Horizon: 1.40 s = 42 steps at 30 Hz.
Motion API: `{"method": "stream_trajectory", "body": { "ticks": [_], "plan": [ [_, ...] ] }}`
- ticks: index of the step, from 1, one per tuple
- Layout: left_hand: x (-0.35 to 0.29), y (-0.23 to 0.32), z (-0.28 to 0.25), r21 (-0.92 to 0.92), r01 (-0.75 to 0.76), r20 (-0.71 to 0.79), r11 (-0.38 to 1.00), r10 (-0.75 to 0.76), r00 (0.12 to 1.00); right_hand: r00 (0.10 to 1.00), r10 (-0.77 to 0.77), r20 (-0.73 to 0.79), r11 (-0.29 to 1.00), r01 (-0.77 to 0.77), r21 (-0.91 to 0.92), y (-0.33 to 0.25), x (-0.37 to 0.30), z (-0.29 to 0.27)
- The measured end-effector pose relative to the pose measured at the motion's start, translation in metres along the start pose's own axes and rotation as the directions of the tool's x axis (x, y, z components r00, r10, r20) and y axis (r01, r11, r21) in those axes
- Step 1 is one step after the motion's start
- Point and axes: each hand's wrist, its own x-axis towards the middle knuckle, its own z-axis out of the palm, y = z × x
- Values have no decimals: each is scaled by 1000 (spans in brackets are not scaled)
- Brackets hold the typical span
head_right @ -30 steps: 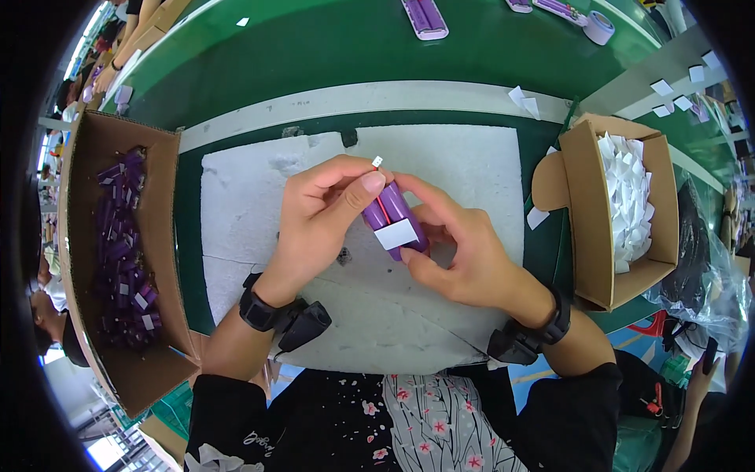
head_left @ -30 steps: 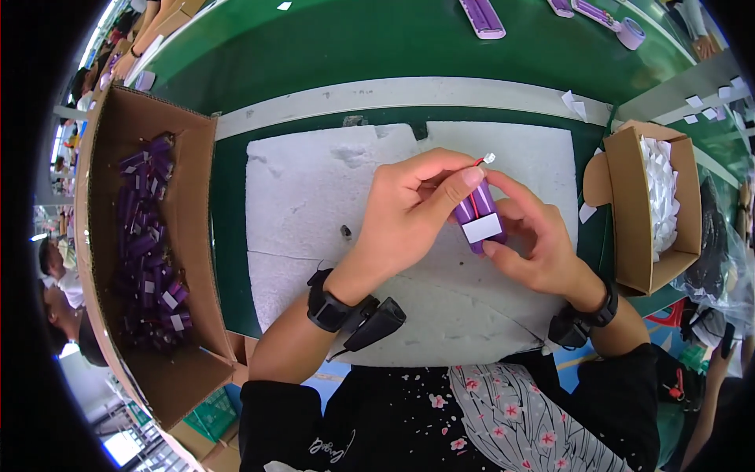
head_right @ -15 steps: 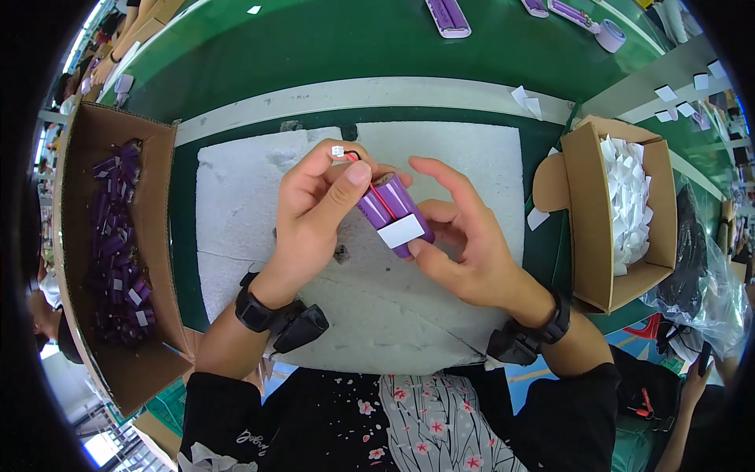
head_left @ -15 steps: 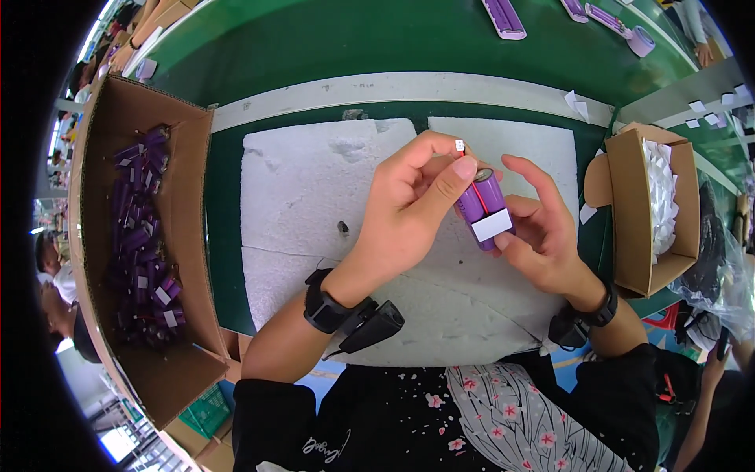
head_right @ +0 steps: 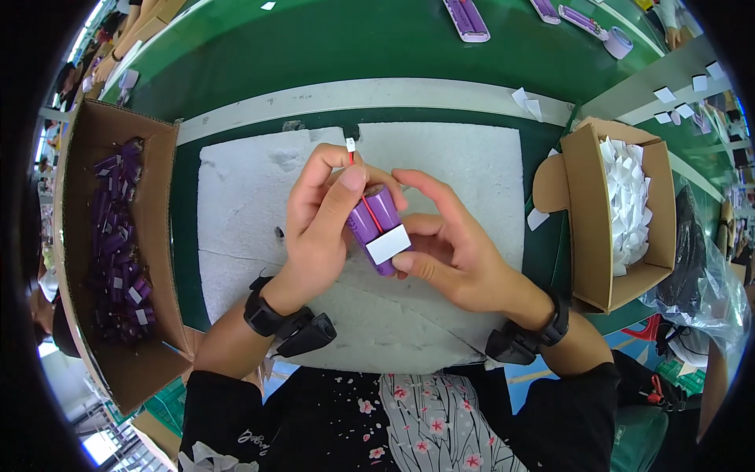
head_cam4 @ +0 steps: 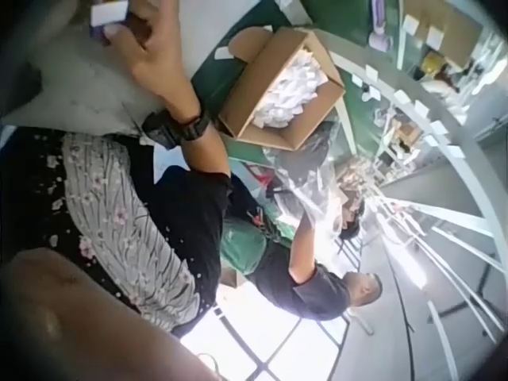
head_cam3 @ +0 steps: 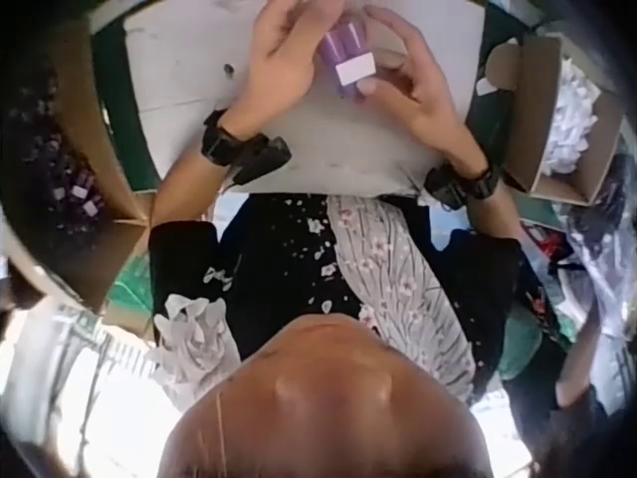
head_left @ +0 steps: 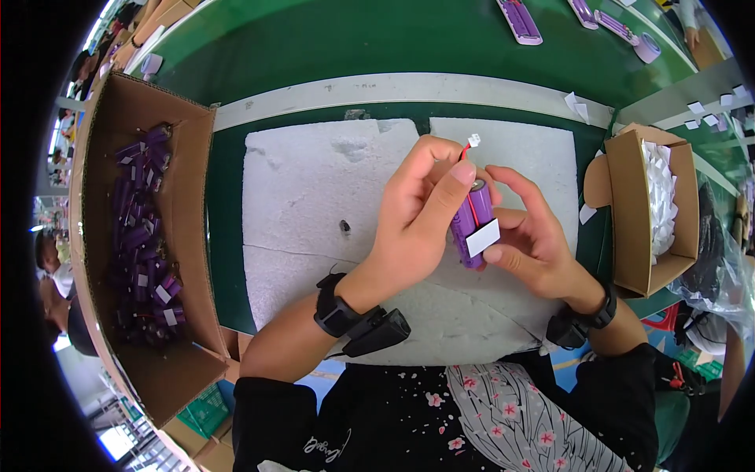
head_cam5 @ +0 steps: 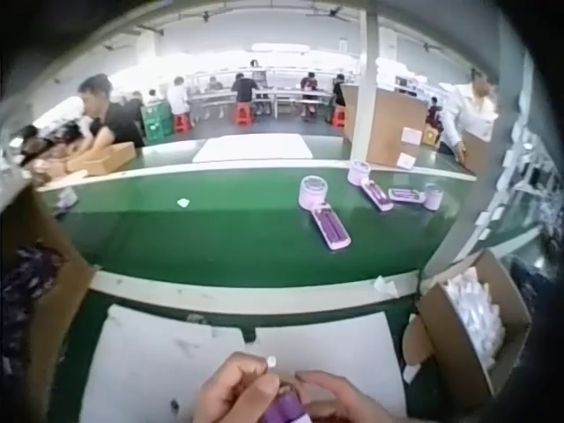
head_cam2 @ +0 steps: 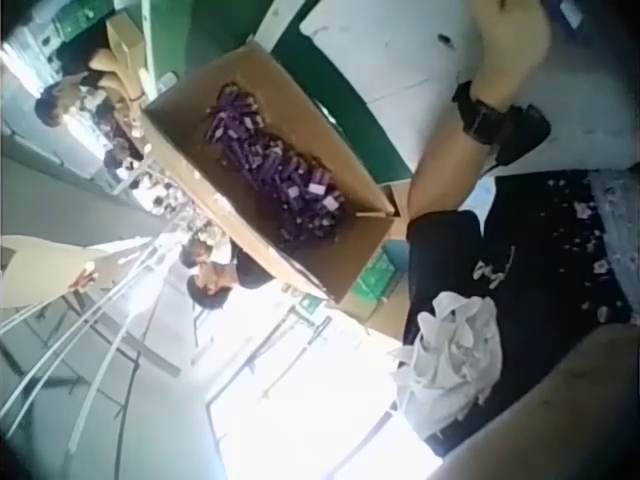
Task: The person assembles a handheld fan by connecting a circuit board to a battery pack and inserting them into the housing. They then remove and re-seat the components to ensure a proper fit before picking up a new battery pack from a box.
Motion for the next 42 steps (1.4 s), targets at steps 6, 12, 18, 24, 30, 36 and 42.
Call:
{"method": "stream_trajectory", "body": {
  "ticks": [6, 12, 18, 24, 30, 36, 42],
  "plan": [
    [-2, 1, -1, 215, -179, 0, 960, 183, 983, 962, -271, -35, 825, 213, -524, 4, -4, -9],
    [-6, -6, 0, 449, -162, 50, 879, 156, 986, 954, -273, 125, 624, 274, -732, -4, 1, 5],
    [-4, -10, 3, 518, -165, 42, 839, 167, 985, 924, -351, 153, 534, 331, -778, 4, 6, 4],
    [-5, -13, 4, 570, -183, 39, 801, 196, 980, 961, -263, 87, 528, 219, -820, -1, 1, 10],
    [-6, -10, 7, 587, -228, 53, 777, 244, 968, 977, -205, 58, 519, 159, -840, -4, 1, 17],
    [-7, -11, 7, 601, -233, 61, 764, 247, 967, 969, -245, 30, 551, 165, -818, 5, 0, 12],
    [-9, -13, -1, 565, -176, 58, 806, 174, 983, 973, -208, 96, 537, 196, -820, 0, 5, 13]
  ]
}}
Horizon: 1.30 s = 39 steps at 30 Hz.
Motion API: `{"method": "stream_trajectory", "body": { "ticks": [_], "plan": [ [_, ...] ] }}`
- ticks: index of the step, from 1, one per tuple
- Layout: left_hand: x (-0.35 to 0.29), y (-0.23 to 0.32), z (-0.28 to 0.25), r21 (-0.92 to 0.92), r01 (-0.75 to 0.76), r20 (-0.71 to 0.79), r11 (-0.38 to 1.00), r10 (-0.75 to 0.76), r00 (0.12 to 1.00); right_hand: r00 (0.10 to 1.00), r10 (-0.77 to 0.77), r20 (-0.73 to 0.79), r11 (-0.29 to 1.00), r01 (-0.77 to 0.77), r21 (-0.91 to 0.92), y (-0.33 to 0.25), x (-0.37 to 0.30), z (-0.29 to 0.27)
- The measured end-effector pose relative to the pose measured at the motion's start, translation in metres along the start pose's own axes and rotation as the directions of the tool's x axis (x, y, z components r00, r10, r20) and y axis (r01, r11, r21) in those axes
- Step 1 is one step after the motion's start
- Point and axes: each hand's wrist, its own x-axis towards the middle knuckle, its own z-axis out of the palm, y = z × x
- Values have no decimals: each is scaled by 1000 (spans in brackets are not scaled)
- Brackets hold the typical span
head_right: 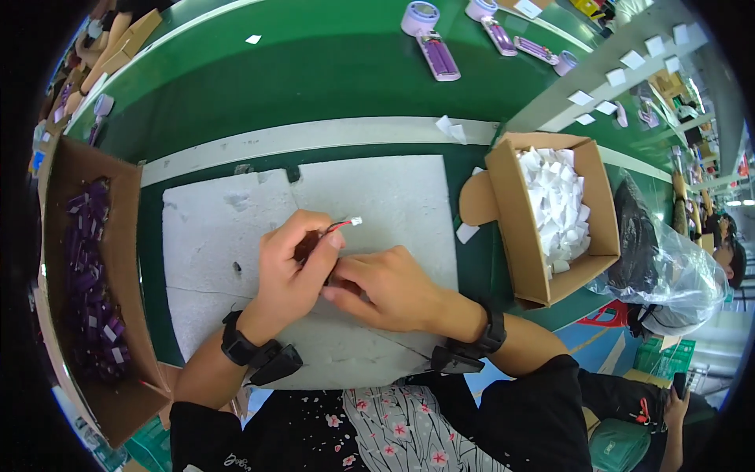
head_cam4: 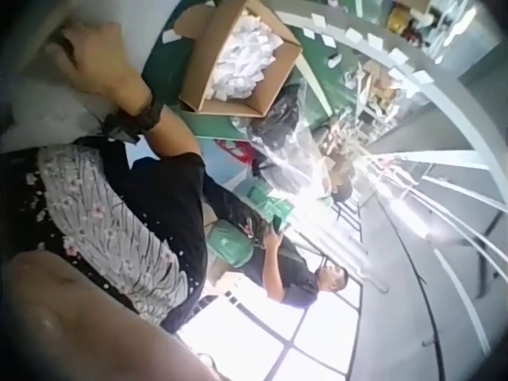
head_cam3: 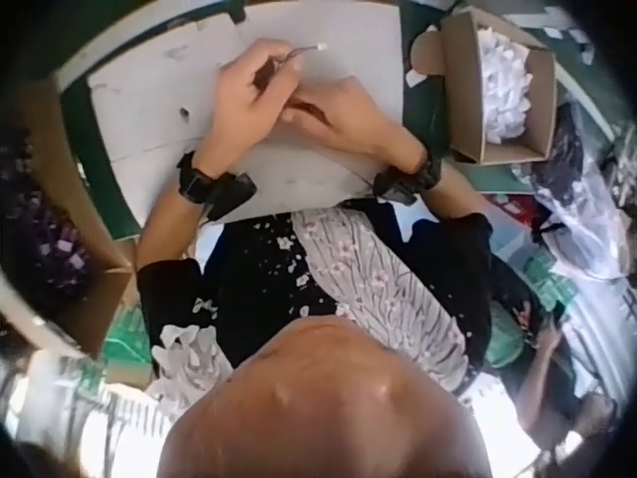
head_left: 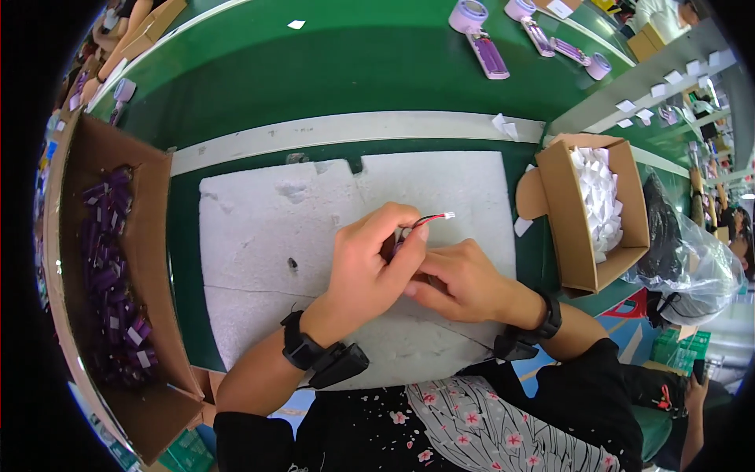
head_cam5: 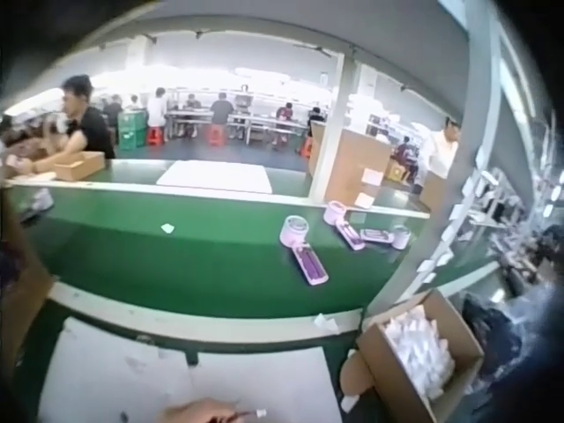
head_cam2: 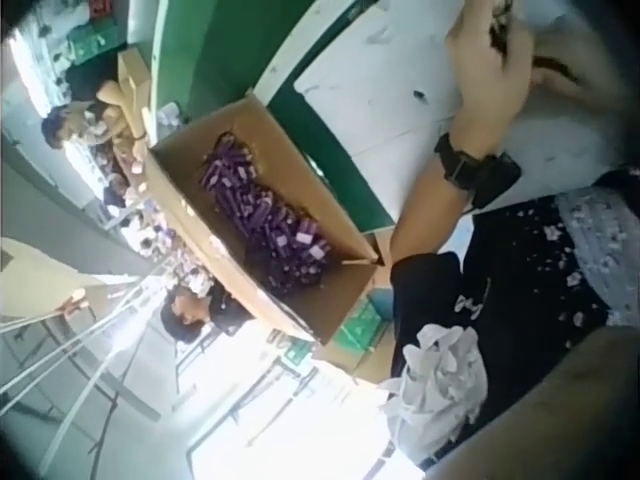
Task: The person assembles a handheld fan by connecting a circuit board to a battery pack and inserting them into the housing. They then remove and re-seat the components to ensure a proper fit before picking up a new battery pack from a box.
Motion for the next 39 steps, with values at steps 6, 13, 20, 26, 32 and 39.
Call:
{"method": "stream_trajectory", "body": {
  "ticks": [6, 13, 20, 26, 32, 39],
  "plan": [
    [-1, -2, -5, -53, 41, -109, 998, -47, 993, 995, -68, -70, 997, 70, 22, 10, 3, 12],
    [1, -1, -13, 49, 17, -46, 999, -15, 999, 998, -60, -35, 997, 62, 54, 14, 5, 11],
    [3, 1, -5, 88, -89, -98, 992, 98, 990, 995, -38, -87, 995, 46, 88, 11, 3, 11],
    [5, 5, -7, 123, -95, 61, 988, 88, 994, 993, -5, -114, 997, 14, 80, 12, 3, 13],
    [1, 4, -11, 76, -18, 49, 997, 15, 999, 975, 28, -220, 998, -14, 68, 14, 3, 12],
    [2, 7, -8, -224, 80, -219, 971, -130, 967, 933, 86, -349, 991, -44, 126, 21, 0, -3]
  ]
}}
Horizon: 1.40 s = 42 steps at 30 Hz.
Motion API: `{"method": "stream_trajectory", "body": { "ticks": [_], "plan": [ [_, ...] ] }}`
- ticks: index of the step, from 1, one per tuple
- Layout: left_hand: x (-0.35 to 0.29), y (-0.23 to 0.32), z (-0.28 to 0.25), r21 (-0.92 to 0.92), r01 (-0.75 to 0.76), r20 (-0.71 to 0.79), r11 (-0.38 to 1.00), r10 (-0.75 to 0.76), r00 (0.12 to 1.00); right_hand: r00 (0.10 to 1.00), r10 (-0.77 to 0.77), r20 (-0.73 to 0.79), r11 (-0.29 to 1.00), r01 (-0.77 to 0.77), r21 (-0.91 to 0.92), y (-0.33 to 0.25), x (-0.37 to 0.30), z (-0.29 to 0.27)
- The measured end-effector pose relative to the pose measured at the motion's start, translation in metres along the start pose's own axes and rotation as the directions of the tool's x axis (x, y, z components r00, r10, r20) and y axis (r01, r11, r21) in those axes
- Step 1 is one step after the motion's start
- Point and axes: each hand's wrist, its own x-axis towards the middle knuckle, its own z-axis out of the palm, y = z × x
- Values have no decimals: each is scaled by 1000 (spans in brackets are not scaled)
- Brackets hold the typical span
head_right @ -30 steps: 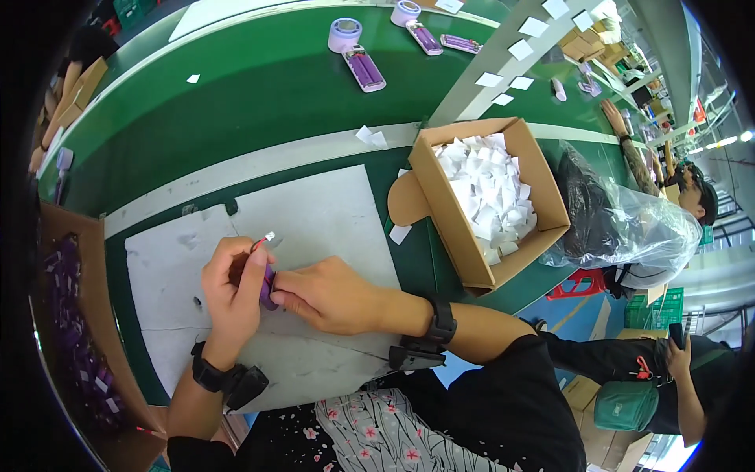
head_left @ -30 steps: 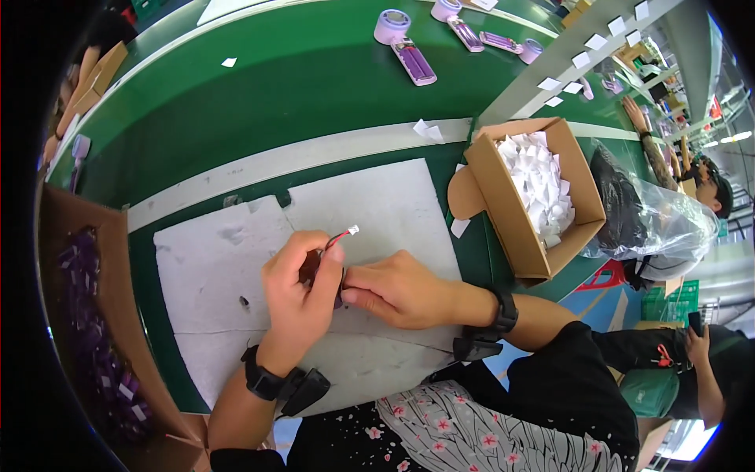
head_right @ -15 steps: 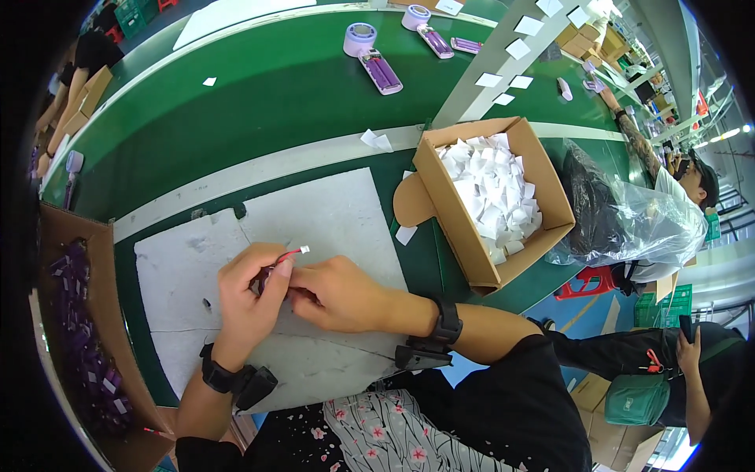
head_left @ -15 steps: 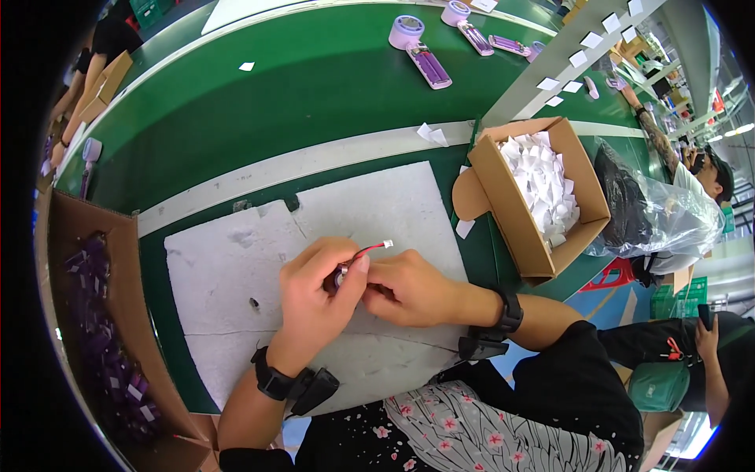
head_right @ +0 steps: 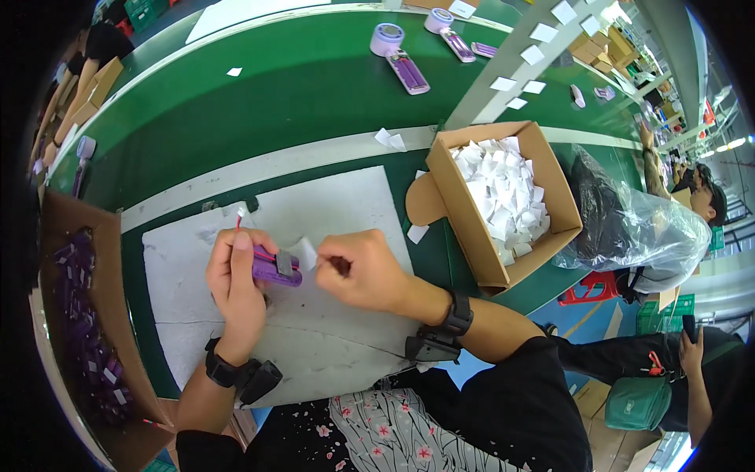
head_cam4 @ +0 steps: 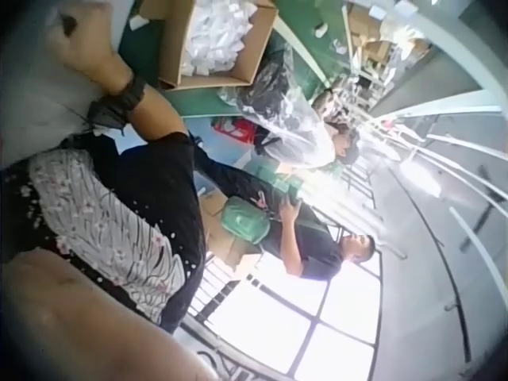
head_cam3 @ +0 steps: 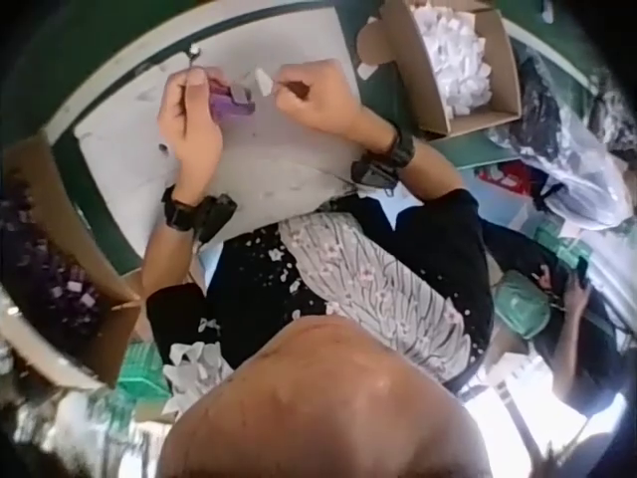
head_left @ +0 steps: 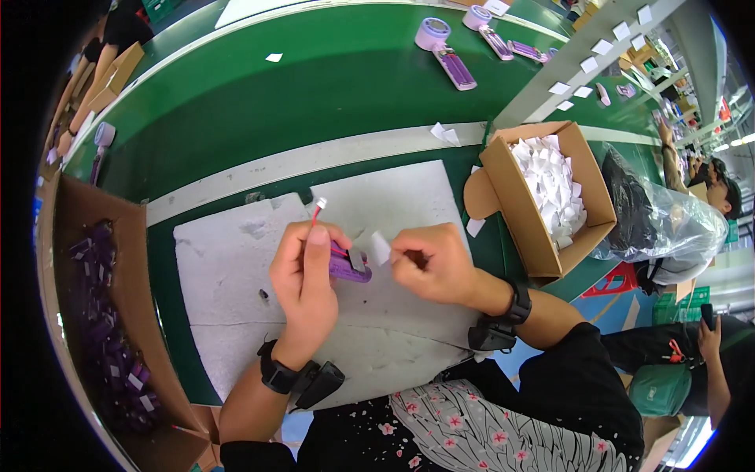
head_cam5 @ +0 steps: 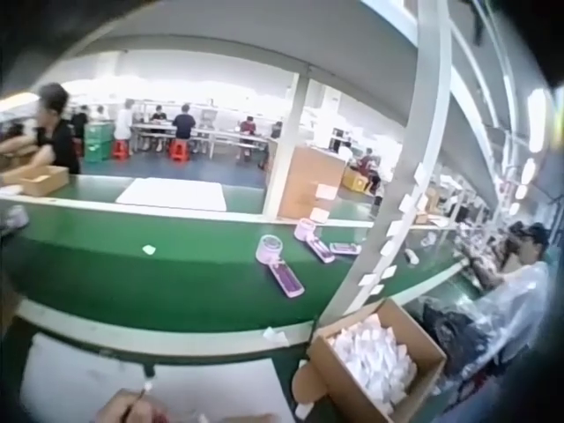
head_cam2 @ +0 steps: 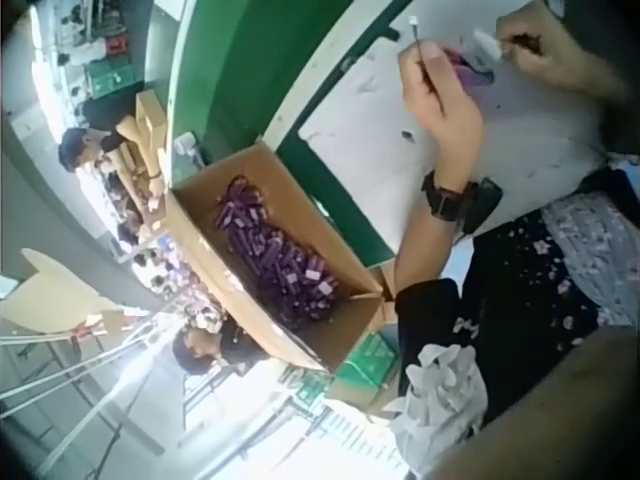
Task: The person assembles a handheld fan by connecting a circuit board to a battery pack and inserting them into the housing. They then remove and re-seat the components to ensure a proper fit before picking up a new battery pack from a box.
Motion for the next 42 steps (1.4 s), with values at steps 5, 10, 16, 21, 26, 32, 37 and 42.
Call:
{"method": "stream_trajectory", "body": {
  "ticks": [5, 10, 16, 21, 26, 32, 37, 42],
  "plan": [
    [5, 3, 2, -146, 199, -45, 969, -208, 977, 835, 128, -535, 918, 104, 382, 20, 2, -17],
    [2, -9, 10, -311, 264, 14, 913, -273, 962, 789, 282, -546, 774, 149, 615, 16, 16, -37],
    [2, -12, 17, -337, 268, 103, 903, -247, 964, 984, 175, 46, 938, -180, 297, 7, -3, -9],
    [0, -17, 17, -256, 228, 181, 940, -185, 966, 982, 47, 185, 996, -61, 72, 9, -8, -10],
    [-2, -18, 18, -211, 123, 187, 970, -83, 979, 984, 114, 136, 984, -131, 123, 8, -10, -8],
    [0, -16, 14, -124, 139, 120, 982, -125, 985, 981, 118, 156, 975, -144, 167, 2, -7, -8],
    [4, -15, 6, -154, 132, 130, 979, -113, 985, 973, 145, 180, 974, -173, 150, -3, 0, -1],
    [4, -11, 1, -95, 154, 126, 984, -141, 982, 968, 126, 217, 965, -170, 200, -4, 0, 3]
  ]
}}
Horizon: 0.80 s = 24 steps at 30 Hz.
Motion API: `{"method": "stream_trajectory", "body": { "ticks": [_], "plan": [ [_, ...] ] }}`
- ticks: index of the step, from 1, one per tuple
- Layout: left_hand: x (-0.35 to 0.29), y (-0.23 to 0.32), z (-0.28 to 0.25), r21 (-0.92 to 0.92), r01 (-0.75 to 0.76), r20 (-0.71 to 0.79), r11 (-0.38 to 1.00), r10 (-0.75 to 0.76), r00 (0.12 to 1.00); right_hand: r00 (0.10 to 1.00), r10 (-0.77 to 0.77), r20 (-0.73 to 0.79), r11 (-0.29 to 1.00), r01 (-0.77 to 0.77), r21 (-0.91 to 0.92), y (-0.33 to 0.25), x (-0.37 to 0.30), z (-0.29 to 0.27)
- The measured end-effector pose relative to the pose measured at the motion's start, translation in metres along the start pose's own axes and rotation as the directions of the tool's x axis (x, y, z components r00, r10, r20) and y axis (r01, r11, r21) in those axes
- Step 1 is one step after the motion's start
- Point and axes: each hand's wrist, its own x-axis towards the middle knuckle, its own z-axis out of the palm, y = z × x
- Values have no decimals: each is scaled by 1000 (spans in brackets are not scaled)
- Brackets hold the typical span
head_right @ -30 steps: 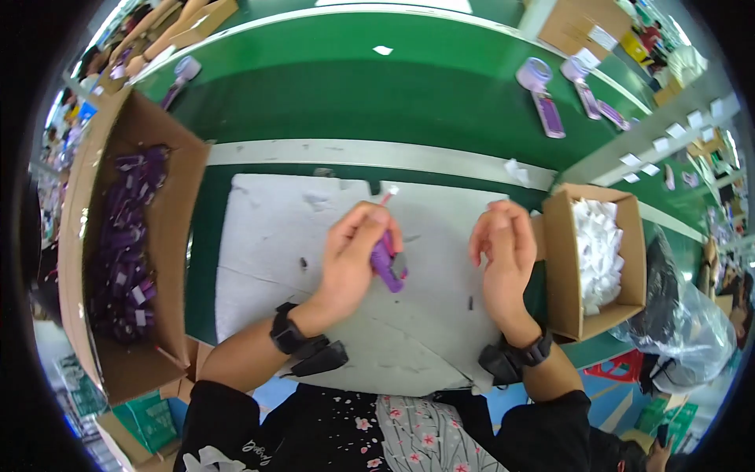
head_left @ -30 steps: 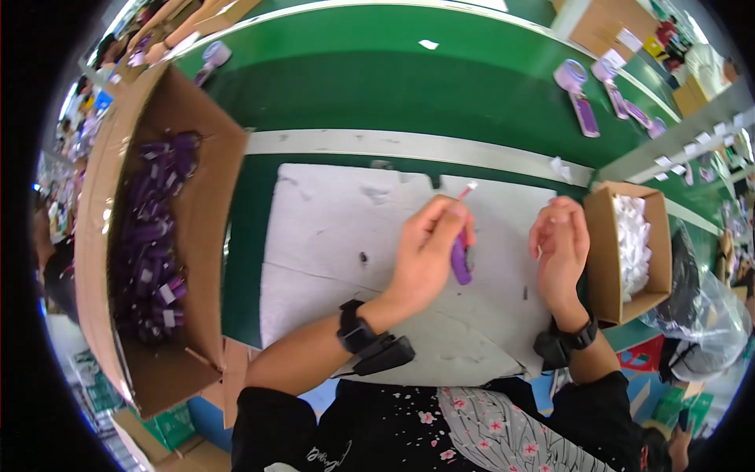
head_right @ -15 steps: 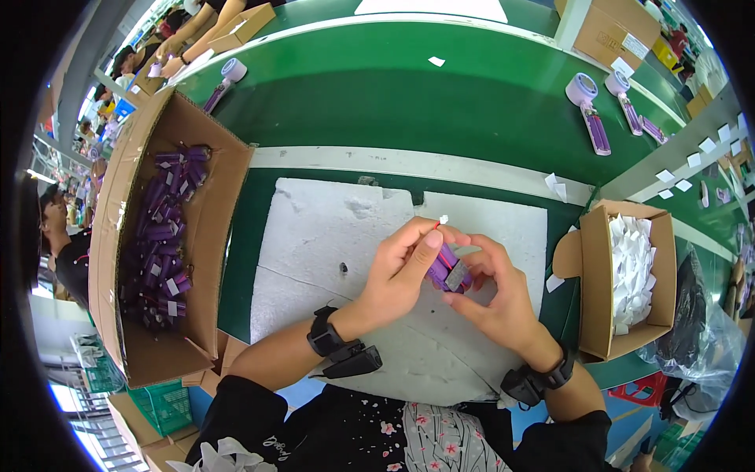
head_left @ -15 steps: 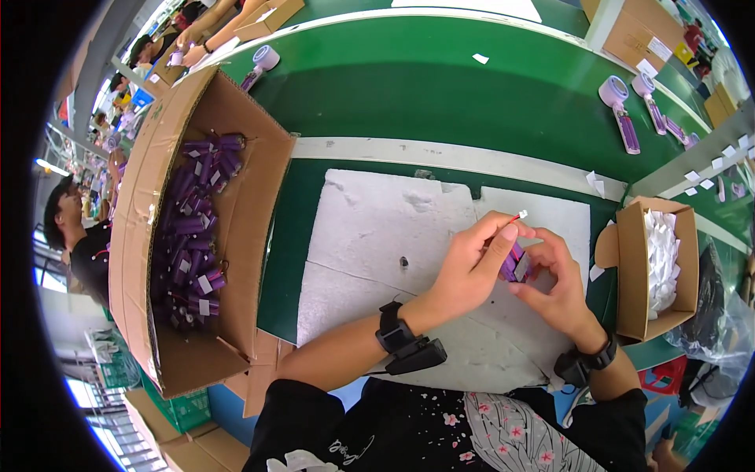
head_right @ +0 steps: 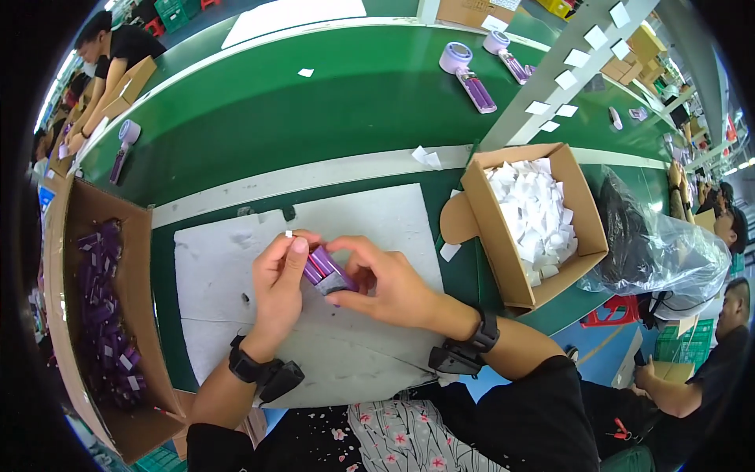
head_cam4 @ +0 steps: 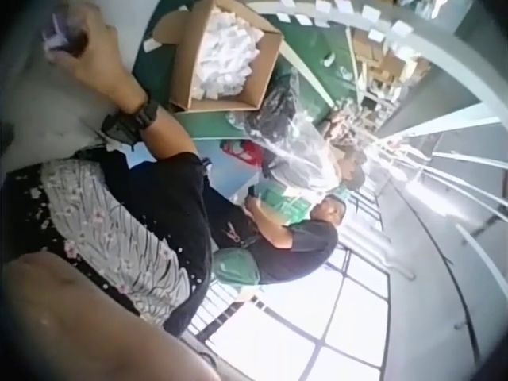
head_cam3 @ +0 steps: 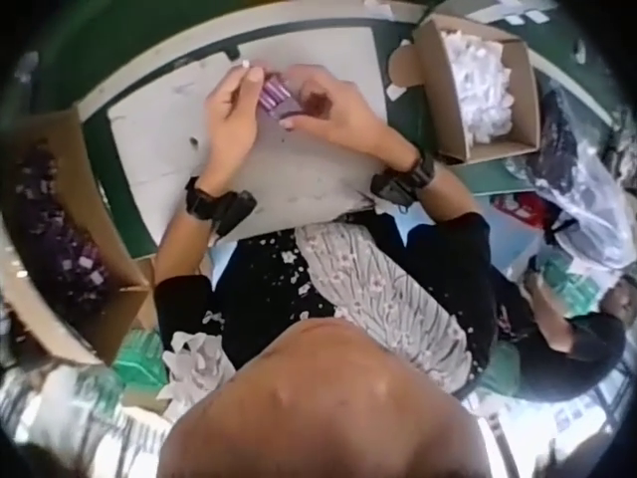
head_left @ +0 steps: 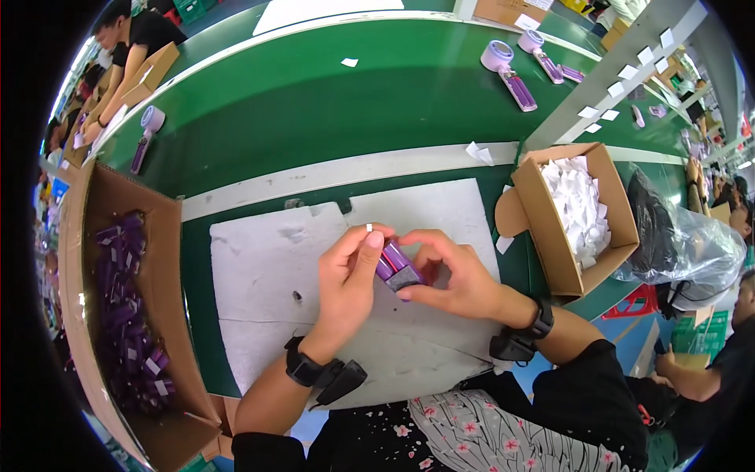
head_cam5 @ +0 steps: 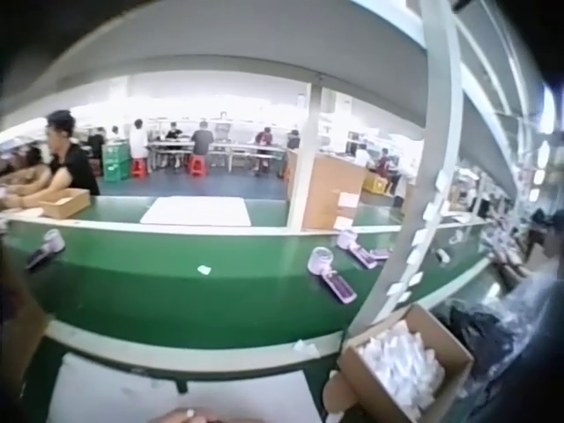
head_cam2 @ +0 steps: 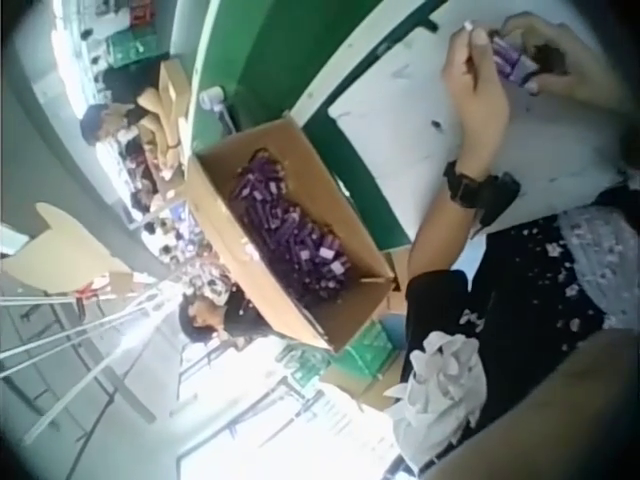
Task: The person assembles a handheld fan by connecting a circuit board to a battery pack and inserting them into the housing. They then remove and re-seat the components to ensure a proper fit before picking up a new battery pack from a box.
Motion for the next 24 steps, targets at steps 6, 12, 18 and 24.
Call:
{"method": "stream_trajectory", "body": {
  "ticks": [6, 12, 18, 24],
  "plan": [
    [-2, 0, -4, 11, 41, 4, 999, -41, 999, 995, -101, -14, 995, 101, -8, 2, 2, 1],
    [1, 3, -7, -217, 223, -24, 950, -233, 972, 987, -161, 13, 986, 160, 52, 3, 4, 1],
    [2, 4, -7, -254, 244, -22, 936, -258, 966, 987, -160, -2, 986, 160, 35, 0, 5, 0],
    [1, 4, -5, -187, 236, -52, 954, -250, 967, 993, -106, -41, 993, 108, 44, -1, 5, 2]
  ]
}}
